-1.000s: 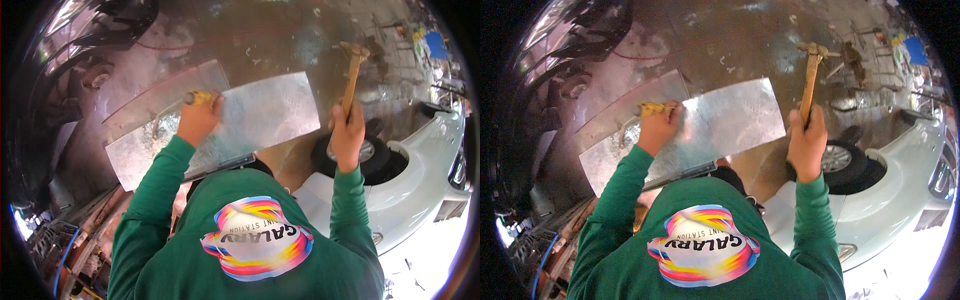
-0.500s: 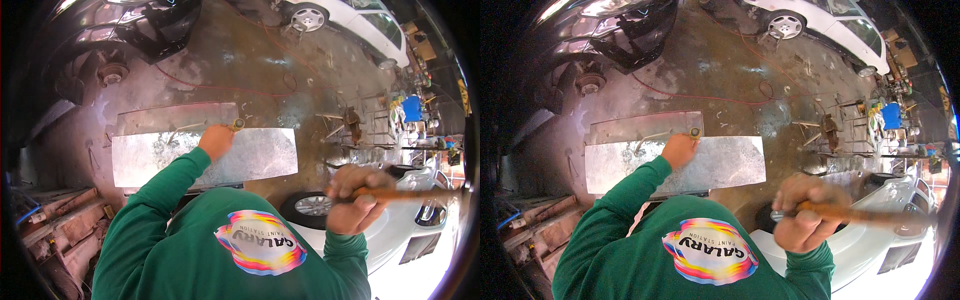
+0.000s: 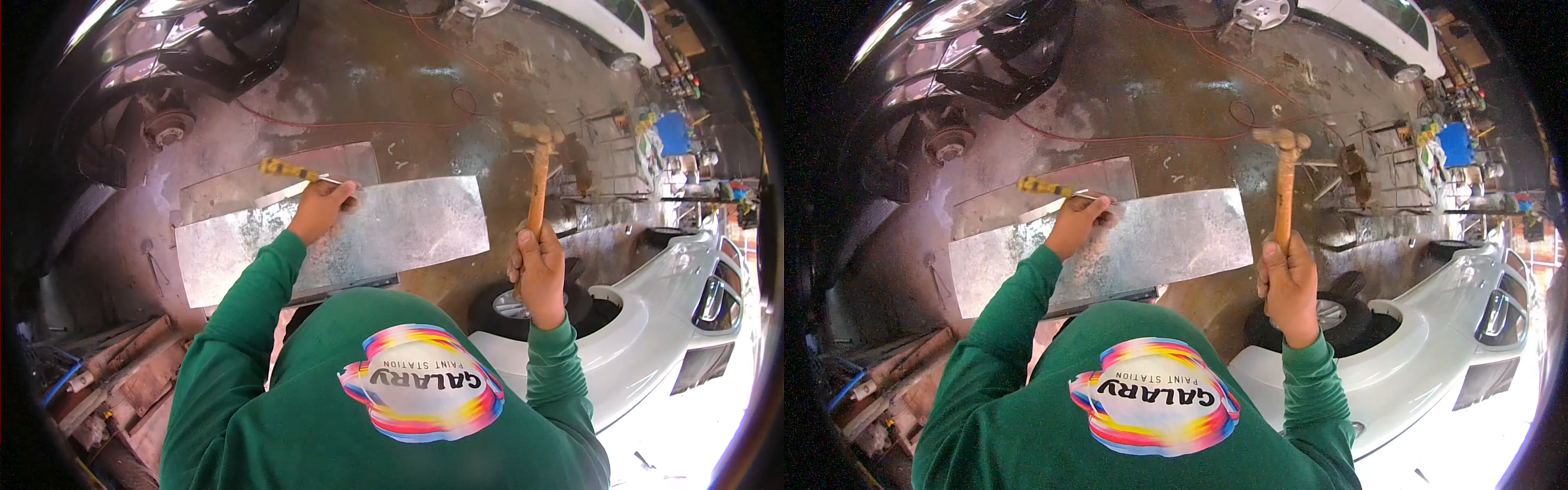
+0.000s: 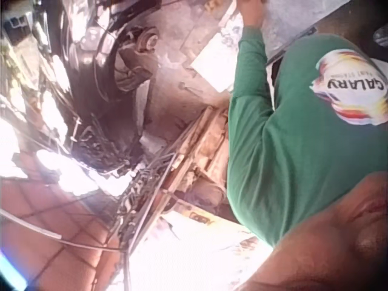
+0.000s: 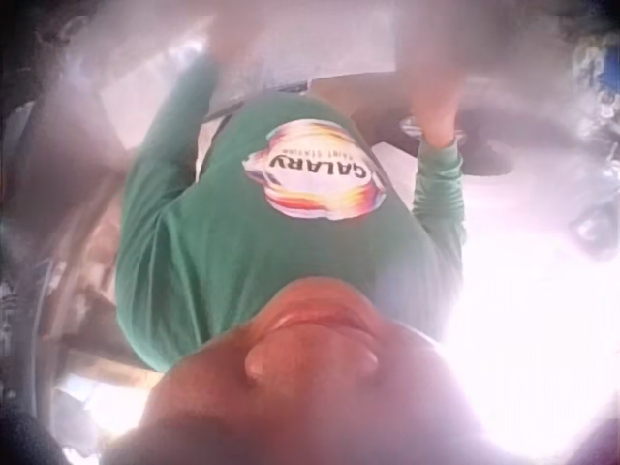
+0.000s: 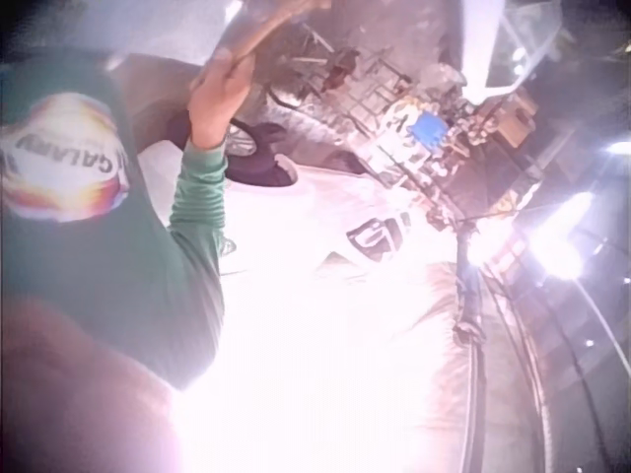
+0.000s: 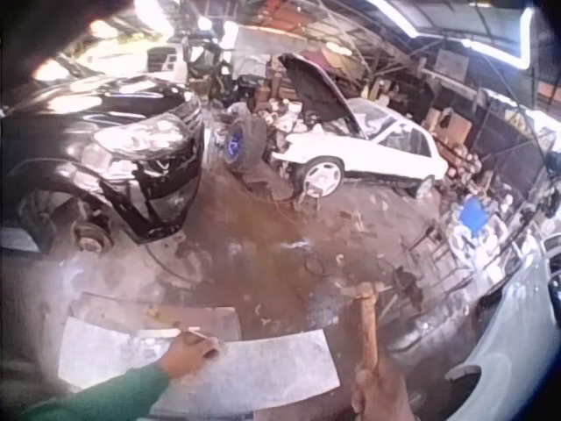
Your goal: Measure, mark, and hammer a metal sheet to shape it for car repair.
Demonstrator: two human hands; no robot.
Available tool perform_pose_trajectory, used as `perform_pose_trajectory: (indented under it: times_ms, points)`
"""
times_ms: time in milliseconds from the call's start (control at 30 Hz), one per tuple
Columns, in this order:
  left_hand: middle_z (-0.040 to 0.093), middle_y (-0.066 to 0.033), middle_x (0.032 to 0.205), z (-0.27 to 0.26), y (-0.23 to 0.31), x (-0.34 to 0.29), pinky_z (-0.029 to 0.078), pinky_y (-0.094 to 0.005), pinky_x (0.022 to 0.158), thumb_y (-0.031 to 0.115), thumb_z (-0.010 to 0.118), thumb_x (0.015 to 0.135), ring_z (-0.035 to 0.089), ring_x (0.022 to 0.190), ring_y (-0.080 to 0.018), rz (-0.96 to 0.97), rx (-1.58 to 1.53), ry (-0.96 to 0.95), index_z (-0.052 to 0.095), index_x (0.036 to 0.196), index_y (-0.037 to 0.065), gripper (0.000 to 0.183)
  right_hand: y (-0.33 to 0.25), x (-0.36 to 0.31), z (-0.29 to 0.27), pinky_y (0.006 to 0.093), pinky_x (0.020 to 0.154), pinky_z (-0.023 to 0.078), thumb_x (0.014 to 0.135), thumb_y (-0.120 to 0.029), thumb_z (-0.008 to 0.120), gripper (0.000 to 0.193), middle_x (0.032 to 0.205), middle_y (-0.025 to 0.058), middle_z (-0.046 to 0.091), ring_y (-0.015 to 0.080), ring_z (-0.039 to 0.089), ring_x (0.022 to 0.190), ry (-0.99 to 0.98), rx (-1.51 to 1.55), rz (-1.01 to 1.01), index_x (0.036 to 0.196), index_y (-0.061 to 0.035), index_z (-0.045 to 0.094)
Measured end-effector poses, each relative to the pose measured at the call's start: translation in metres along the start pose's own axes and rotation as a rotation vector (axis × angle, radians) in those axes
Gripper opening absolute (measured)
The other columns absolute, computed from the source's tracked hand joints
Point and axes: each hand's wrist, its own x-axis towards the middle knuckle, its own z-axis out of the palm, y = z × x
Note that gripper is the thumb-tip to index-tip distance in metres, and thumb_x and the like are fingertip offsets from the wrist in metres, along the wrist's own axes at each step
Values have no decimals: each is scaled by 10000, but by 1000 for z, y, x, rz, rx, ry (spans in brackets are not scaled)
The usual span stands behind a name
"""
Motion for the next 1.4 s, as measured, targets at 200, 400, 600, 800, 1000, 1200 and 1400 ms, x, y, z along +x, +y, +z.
perform_pose_trajectory:
  times_ms: [200,400,600,800,1000,1200,1400]
  points:
    - [791,-99,1194,6,43,-58,638,-369,956,247,709,1135,767,1050,-202,-84,-305,-12,780,1265,-20,305,42,-9,18,258,544,464,1097,-45,674,89,837,7,628,88,574,610,204,249,202,1134,-64,595]
    - [777,-54,1121,30,76,-97,648,-374,930,322,695,1140,762,1027,-193,-169,-558,-178,755,1275,32,325,28,-1,89,284,777,584,985,32,773,240,1013,45,747,109,717,897,80,503,5,1173,-40,642]
    - [794,-73,1122,58,95,-112,648,-364,929,341,703,1138,766,1012,-202,-215,-658,-212,753,1287,23,354,1,14,117,294,820,592,958,27,802,285,1029,31,765,78,675,906,-123,373,-145,1204,-30,669]
    - [803,-89,1157,70,106,-118,649,-362,935,354,655,1165,769,1017,-198,-252,-708,-213,733,1299,27,362,-23,16,123,284,854,592,970,120,731,299,1090,45,724,90,689,960,-196,471,-104,1201,-30,617]
    - [807,-101,1154,73,109,-120,649,-359,937,358,657,1164,772,995,-193,-250,-726,-204,736,1288,23,366,-27,22,122,298,764,617,961,41,796,231,954,50,754,81,704,855,-116,339,-172,1110,-20,629]
    - [816,-109,1163,70,99,-125,649,-361,916,302,702,1144,774,967,-193,-210,-529,-228,771,1265,-3,336,-4,18,110,267,732,509,951,62,779,223,927,0,700,58,592,831,-153,295,-140,1074,-59,638]
    - [811,-99,1124,38,66,-116,640,-370,900,273,748,1120,769,954,-189,-44,-137,103,805,1233,13,289,78,24,67,260,690,476,987,-7,812,146,865,-61,618,47,535,769,163,134,16,1047,-67,693]
